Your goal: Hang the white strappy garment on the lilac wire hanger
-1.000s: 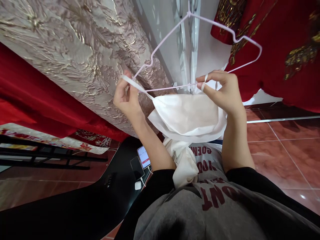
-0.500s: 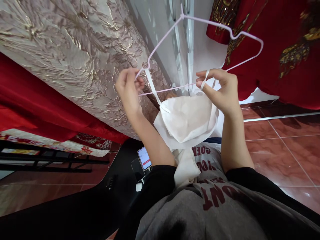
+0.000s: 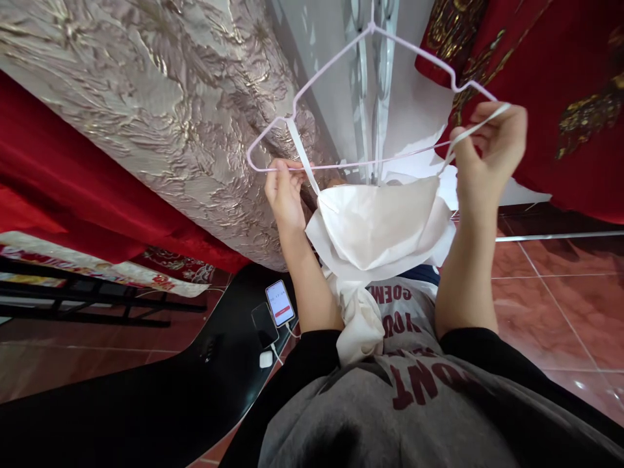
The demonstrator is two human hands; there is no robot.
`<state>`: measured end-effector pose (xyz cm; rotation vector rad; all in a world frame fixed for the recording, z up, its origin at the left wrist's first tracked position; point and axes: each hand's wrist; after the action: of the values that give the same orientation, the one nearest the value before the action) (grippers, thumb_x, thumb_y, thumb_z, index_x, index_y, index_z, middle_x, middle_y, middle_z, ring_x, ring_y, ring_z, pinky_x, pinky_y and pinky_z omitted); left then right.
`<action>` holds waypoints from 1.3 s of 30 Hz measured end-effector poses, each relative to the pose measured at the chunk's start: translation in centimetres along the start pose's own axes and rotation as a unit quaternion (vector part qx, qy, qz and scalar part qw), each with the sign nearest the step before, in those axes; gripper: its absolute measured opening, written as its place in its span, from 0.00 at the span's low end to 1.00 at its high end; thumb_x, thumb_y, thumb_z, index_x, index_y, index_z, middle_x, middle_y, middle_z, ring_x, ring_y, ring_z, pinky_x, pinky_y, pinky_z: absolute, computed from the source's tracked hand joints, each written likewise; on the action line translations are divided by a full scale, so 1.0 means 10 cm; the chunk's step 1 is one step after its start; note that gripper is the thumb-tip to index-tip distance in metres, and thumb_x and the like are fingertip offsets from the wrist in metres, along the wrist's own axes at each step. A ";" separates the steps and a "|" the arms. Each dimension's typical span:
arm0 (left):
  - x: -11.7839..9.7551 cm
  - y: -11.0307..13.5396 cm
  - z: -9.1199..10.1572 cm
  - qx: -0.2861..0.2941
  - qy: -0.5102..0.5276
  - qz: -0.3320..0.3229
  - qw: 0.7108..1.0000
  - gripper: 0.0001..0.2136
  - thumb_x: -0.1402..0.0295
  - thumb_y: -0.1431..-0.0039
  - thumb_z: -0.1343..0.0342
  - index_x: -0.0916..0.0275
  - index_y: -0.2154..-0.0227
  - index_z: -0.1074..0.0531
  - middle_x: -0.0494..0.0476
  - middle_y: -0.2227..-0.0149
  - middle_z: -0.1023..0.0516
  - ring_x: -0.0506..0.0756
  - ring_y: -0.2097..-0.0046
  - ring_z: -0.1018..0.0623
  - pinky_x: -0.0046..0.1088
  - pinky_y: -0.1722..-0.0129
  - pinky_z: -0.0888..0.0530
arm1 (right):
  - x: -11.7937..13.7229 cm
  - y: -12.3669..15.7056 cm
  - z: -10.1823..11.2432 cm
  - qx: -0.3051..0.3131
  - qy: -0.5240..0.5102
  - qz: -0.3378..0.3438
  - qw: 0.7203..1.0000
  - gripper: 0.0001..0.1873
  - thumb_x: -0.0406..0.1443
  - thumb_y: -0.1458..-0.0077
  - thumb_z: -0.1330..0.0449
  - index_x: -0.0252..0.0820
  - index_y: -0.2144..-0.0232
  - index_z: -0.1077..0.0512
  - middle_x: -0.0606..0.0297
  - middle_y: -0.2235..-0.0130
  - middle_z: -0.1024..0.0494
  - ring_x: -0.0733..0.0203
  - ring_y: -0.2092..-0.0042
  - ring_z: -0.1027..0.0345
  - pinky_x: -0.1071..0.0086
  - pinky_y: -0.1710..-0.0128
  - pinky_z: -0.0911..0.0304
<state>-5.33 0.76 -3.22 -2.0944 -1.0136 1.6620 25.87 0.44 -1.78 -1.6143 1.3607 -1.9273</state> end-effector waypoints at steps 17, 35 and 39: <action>-0.12 0.03 -0.07 -0.035 0.067 0.049 0.996 0.20 0.52 0.27 0.42 0.59 0.71 0.28 0.59 0.68 0.25 0.58 0.62 0.19 0.32 0.63 0.18 | 0.39 -0.60 0.14 0.080 0.065 -0.030 0.994 0.12 0.20 0.55 0.32 0.40 0.71 0.23 0.64 0.71 0.24 0.62 0.68 0.31 0.64 0.65 0.40; -0.53 0.18 0.14 0.168 -0.158 0.163 0.959 0.23 0.42 0.32 0.40 0.59 0.63 0.17 0.63 0.62 0.15 0.56 0.66 0.21 0.30 0.70 0.23 | 0.54 0.05 -0.33 0.329 0.069 0.002 0.942 0.07 0.40 0.35 0.39 0.52 0.59 0.20 0.65 0.55 0.14 0.49 0.52 0.21 0.45 0.38 0.37; -0.98 0.22 -0.08 0.131 -0.120 0.159 0.971 0.15 0.53 0.27 0.43 0.56 0.58 0.17 0.61 0.54 0.15 0.53 0.74 0.33 0.27 0.82 0.38 | 0.56 0.05 -0.33 0.320 0.030 -0.003 0.947 0.07 0.40 0.35 0.39 0.51 0.61 0.19 0.66 0.58 0.14 0.52 0.54 0.20 0.49 0.41 0.35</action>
<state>-4.72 -7.20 2.93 -1.9910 -0.4940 2.1132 20.88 -2.25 1.53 -1.2391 0.6259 -2.1277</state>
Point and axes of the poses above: each hand's wrist, its own y-axis away from the middle knuckle, its own z-axis out of the back of the hand, x = y × z
